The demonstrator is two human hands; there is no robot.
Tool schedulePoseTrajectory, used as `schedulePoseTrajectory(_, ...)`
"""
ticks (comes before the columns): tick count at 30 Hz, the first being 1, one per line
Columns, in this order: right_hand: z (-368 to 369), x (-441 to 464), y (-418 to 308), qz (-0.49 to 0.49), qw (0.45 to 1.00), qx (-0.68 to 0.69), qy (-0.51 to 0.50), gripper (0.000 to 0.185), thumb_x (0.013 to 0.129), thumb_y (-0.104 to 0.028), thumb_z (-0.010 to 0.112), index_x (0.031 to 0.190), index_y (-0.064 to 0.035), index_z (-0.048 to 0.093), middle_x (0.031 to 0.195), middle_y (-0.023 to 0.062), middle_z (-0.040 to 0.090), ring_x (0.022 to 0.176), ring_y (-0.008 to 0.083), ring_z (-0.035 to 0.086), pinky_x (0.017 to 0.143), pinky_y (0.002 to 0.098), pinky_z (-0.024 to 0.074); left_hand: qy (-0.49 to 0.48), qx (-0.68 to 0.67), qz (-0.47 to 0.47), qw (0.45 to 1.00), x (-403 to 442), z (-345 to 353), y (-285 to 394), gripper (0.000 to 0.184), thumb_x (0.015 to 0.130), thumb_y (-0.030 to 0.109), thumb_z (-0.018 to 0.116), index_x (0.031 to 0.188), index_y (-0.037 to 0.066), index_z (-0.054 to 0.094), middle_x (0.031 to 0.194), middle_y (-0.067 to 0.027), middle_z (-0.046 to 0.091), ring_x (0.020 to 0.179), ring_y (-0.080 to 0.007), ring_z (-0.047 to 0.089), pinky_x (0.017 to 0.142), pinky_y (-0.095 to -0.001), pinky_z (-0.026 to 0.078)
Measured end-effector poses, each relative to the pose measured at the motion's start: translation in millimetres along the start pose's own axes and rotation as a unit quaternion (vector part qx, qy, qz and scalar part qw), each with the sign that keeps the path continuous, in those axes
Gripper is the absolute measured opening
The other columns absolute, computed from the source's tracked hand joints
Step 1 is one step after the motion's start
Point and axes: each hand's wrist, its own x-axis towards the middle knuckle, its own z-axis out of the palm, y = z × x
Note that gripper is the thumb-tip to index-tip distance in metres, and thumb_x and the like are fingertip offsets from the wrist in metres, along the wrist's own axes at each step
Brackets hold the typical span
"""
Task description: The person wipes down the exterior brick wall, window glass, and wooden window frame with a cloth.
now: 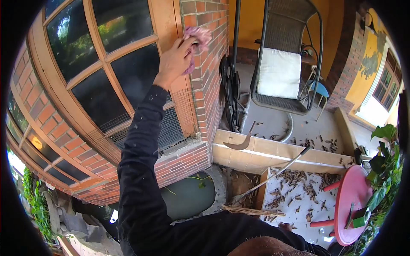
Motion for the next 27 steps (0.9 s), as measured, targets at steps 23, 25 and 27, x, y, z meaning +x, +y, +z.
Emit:
schedulePoseTrajectory(23, 63, 34, 30, -0.062, 0.984, 0.164, 0.006, 0.04, 0.097, -0.032, 0.053, 0.069, -0.0045, 0.063, 0.064, 0.0103, 0.063, 0.056, 0.0223, 0.062, 0.055, 0.0376, 0.0502, -0.005, 0.196, -0.092, 0.976, 35, -41, -47, 0.034, 0.097, 0.021, 0.054, 0.128, 0.02, 0.068, 0.117, -0.0166, 0.072, 0.098, -0.0405, 0.071, 0.082, -0.0511, 0.057)
schedulePoseTrajectory(25, 46, 34, 23, -0.068, 0.985, 0.155, 0.016, 0.039, 0.097, -0.031, 0.053, 0.069, -0.0045, 0.062, 0.063, 0.0102, 0.063, 0.055, 0.0222, 0.062, 0.054, 0.0374, 0.05, 0.061, 0.157, -0.027, 0.985, 48, -48, -28, 0.039, 0.099, 0.019, 0.051, 0.137, 0.021, 0.059, 0.126, -0.0155, 0.068, 0.099, -0.0424, 0.07, 0.082, -0.0527, 0.057)
schedulePoseTrajectory(27, 31, 32, 17, -0.076, 0.985, 0.151, 0.027, 0.039, 0.097, -0.03, 0.054, 0.068, -0.0044, 0.062, 0.063, 0.01, 0.063, 0.054, 0.022, 0.062, 0.053, 0.0373, 0.0497, 0.031, 0.156, -0.017, 0.987, 68, -42, -4, 0.04, 0.099, 0.02, 0.05, 0.138, 0.022, 0.059, 0.124, -0.0156, 0.069, 0.1, -0.0422, 0.07, 0.082, -0.0528, 0.056)
